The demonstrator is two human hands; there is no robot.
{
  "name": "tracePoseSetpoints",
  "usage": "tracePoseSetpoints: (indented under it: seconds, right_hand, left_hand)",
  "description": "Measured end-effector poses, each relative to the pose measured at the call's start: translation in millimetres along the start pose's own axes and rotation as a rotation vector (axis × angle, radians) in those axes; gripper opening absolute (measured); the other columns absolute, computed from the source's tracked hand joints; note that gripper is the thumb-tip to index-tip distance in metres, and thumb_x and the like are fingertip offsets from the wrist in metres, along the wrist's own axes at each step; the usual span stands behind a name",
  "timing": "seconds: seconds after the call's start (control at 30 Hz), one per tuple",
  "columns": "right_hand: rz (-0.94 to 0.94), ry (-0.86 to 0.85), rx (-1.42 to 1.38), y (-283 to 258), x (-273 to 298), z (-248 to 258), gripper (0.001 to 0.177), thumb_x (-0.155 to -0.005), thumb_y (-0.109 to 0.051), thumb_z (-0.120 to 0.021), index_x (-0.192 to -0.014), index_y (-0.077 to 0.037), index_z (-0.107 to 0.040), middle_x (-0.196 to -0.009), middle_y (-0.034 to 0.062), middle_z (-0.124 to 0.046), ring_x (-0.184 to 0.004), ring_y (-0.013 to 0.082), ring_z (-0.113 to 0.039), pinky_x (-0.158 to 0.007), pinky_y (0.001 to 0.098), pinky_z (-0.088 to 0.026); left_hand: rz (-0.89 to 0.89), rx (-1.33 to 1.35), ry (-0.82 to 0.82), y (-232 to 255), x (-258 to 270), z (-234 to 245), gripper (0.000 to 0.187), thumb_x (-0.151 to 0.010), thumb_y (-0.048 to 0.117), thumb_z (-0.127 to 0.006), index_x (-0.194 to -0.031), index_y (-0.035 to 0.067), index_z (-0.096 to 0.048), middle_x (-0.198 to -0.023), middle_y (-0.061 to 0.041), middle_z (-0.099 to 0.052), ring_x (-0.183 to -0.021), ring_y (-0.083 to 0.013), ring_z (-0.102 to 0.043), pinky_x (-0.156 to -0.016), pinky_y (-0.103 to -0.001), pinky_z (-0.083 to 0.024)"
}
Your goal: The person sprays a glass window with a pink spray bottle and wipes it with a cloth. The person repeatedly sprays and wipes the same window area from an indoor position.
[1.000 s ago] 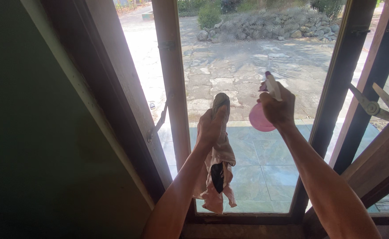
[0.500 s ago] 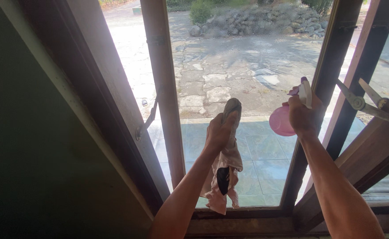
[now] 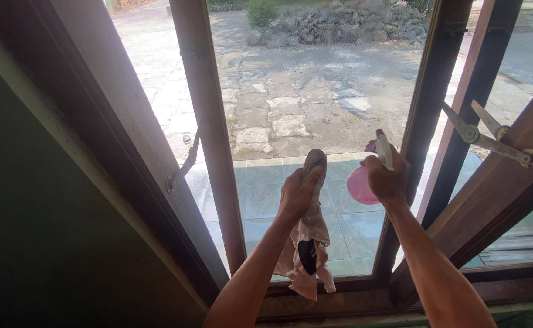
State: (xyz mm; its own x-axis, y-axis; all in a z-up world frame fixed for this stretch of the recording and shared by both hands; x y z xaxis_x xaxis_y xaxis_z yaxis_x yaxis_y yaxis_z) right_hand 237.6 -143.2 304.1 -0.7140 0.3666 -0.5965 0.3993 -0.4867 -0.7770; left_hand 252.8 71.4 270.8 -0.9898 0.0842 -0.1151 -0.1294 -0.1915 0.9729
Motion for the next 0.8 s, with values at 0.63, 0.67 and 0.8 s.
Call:
tracePoseSetpoints:
  seconds: [0.63,0.67,0.8]
  right_hand:
    - [0.061,-0.200,0.016,-1,60,-57,0.048,-0.083,-0.005,-0.056,-0.131,0.001,-0.064,-0.099,0.0136,-0.076,-0.082,0.0232,-0.079,-0.074,0.0332,-0.061]
    - [0.046,-0.182,0.007,1,62,-55,0.049,-0.083,-0.004,-0.056,-0.130,0.001,-0.064,-0.098,0.0140,-0.076,-0.081,0.0235,-0.079,-0.075,0.0337,-0.061]
    - [0.051,-0.122,-0.046,8,68,-44,0.045,-0.085,-0.004,-0.056,-0.128,0.003,-0.065,-0.104,0.0135,-0.076,-0.086,0.0228,-0.078,-0.077,0.0340,-0.060]
  left_hand:
    - [0.081,0.018,0.040,-52,18,19,0.050,-0.092,0.049,-0.064,-0.100,0.000,-0.071,-0.085,-0.016,-0.073,-0.078,-0.0235,-0.070,-0.072,-0.041,-0.054]
    - [0.082,0.025,0.037,-53,19,19,0.050,-0.091,0.049,-0.065,-0.101,0.000,-0.071,-0.086,-0.015,-0.073,-0.079,-0.0226,-0.070,-0.072,-0.040,-0.054]
    - [0.070,0.042,0.029,-61,25,15,0.050,-0.091,0.048,-0.065,-0.103,0.001,-0.071,-0.086,-0.013,-0.074,-0.079,-0.0204,-0.069,-0.073,-0.038,-0.054]
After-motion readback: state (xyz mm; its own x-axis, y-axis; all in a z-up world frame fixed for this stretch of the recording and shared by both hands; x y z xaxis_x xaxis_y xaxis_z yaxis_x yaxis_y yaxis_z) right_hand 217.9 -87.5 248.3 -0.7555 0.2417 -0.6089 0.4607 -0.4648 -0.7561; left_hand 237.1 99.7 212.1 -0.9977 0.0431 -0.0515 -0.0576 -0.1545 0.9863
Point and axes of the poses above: each hand's wrist, its own x-axis away from the middle knuckle, its own z-axis out of the back of the hand, y = z × x, the point moved 2 cm from there along -x, towards the middle knuckle
